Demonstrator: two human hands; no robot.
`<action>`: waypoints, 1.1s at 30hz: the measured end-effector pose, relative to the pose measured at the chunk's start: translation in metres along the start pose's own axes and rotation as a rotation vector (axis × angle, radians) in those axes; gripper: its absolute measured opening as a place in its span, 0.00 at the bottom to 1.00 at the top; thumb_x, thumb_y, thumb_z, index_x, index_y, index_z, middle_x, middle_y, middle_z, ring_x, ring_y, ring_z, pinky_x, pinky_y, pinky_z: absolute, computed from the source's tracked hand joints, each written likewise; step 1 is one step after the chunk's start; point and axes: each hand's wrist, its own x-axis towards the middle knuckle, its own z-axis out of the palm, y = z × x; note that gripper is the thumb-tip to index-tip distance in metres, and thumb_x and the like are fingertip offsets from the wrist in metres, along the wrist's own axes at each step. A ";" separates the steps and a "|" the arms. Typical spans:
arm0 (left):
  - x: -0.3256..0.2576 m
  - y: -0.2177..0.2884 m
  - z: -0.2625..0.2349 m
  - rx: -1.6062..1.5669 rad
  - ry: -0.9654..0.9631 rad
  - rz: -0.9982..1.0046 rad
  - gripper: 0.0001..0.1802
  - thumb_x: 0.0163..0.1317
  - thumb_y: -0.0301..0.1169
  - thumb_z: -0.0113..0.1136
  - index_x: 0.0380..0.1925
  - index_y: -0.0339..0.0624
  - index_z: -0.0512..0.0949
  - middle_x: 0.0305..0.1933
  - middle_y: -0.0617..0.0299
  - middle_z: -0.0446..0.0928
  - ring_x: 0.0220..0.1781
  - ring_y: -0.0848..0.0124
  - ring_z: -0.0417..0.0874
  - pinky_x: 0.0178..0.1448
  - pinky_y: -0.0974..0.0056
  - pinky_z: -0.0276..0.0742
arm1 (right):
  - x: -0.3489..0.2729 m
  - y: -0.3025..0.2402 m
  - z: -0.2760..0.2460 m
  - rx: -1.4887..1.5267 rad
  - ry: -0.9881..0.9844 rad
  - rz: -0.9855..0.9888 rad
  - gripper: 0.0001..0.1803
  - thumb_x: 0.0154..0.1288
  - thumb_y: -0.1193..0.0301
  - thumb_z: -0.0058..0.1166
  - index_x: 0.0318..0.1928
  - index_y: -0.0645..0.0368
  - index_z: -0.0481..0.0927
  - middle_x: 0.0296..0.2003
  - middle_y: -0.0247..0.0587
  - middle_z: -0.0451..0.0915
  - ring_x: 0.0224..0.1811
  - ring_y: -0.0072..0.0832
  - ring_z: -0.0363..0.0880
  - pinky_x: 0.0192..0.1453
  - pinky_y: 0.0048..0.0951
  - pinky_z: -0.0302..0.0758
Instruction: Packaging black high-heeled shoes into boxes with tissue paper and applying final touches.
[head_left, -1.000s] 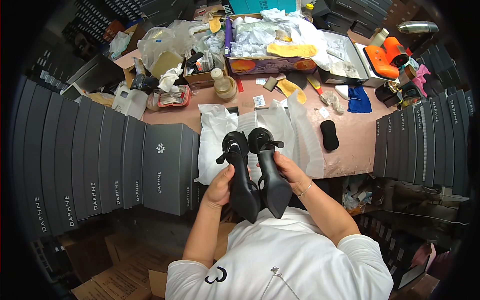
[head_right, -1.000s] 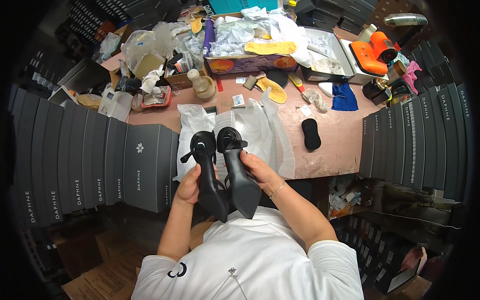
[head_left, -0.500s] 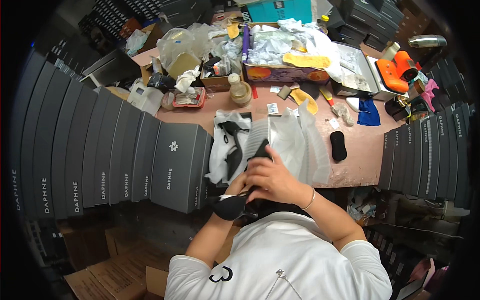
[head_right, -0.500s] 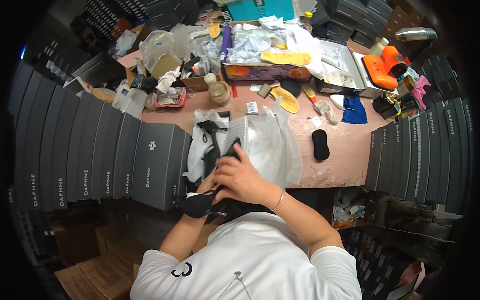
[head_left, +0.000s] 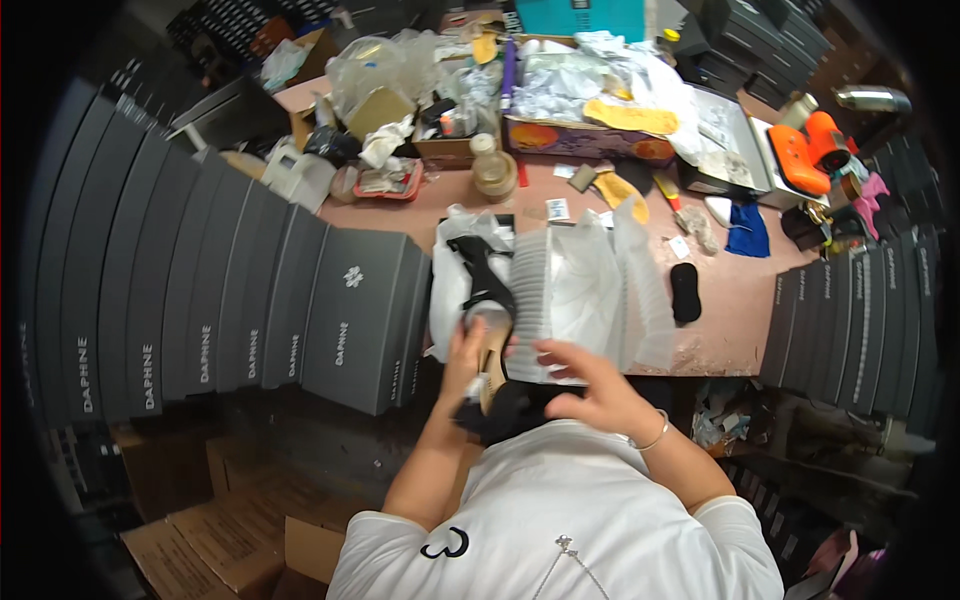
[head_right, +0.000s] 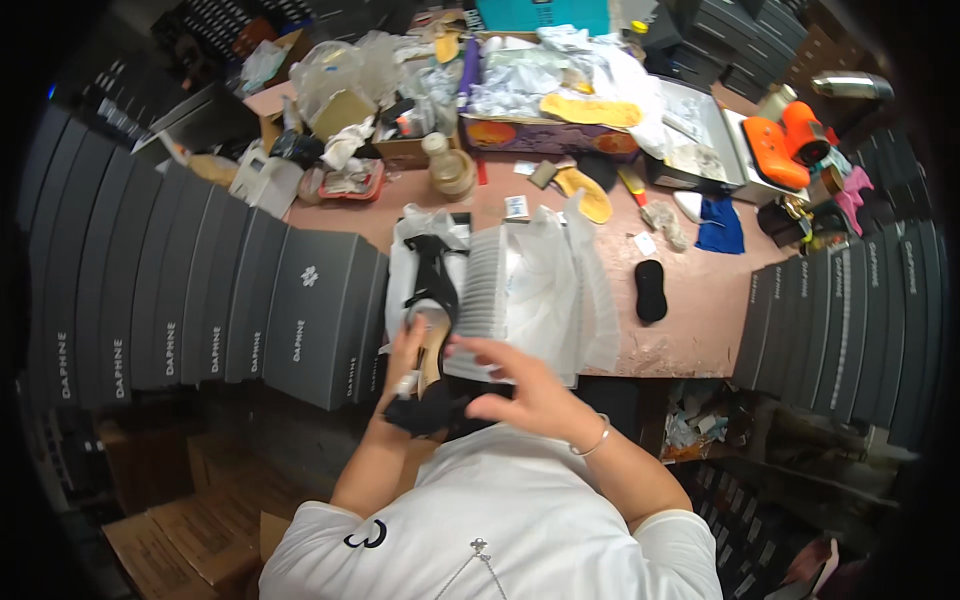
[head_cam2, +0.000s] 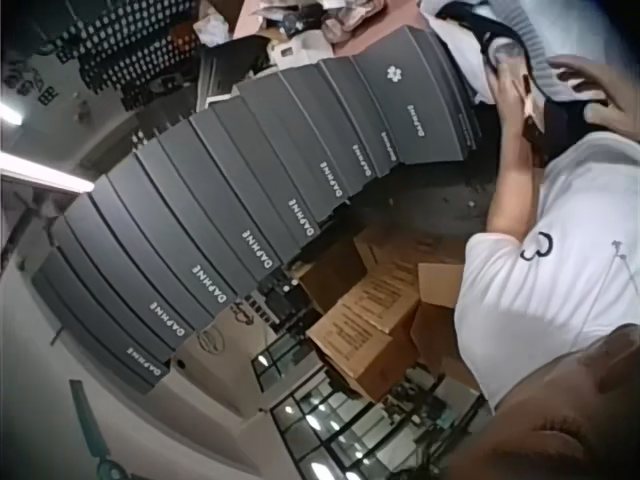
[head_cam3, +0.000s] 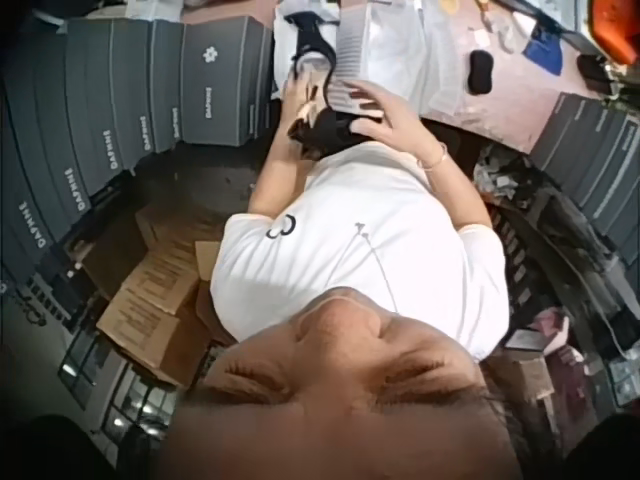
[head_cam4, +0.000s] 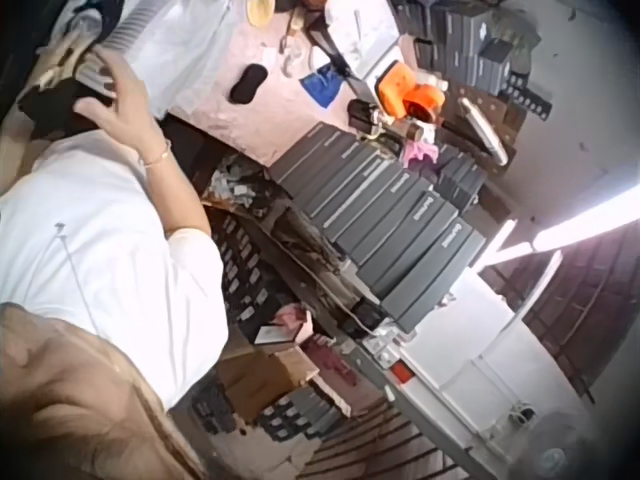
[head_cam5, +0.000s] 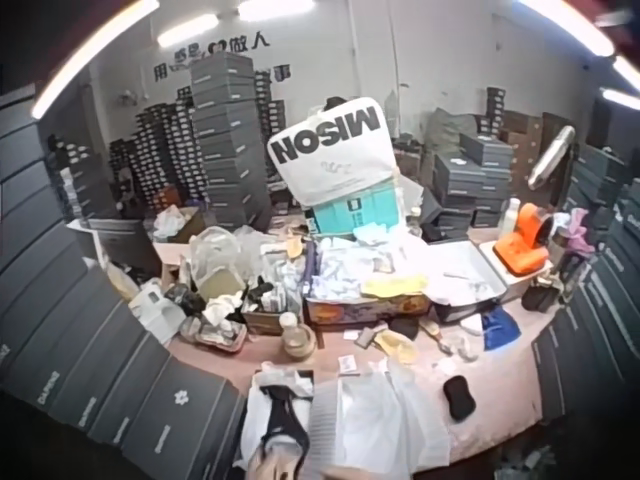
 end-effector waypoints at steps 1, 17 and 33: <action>0.004 0.003 0.002 0.089 0.057 0.186 0.24 0.70 0.40 0.53 0.59 0.38 0.64 0.48 0.51 0.76 0.39 0.68 0.82 0.39 0.66 0.80 | 0.004 -0.004 0.006 -0.170 -0.083 -0.069 0.43 0.54 0.55 0.68 0.65 0.62 0.65 0.60 0.56 0.69 0.58 0.42 0.74 0.58 0.36 0.73; 0.187 -0.044 0.145 1.327 -0.133 0.466 0.14 0.66 0.35 0.58 0.47 0.38 0.75 0.29 0.64 0.76 0.26 0.75 0.77 0.31 0.69 0.75 | -0.079 0.113 -0.131 0.598 0.642 0.146 0.29 0.55 0.65 0.61 0.55 0.72 0.76 0.65 0.49 0.65 0.60 0.38 0.72 0.54 0.40 0.79; 0.058 0.081 0.214 1.787 -1.217 0.637 0.11 0.55 0.33 0.58 0.21 0.36 0.74 0.25 0.52 0.74 0.30 0.54 0.78 0.35 0.56 0.74 | -0.098 0.075 -0.128 0.891 0.737 -0.141 0.41 0.56 0.57 0.61 0.62 0.73 0.65 0.50 0.54 0.76 0.49 0.44 0.81 0.42 0.39 0.85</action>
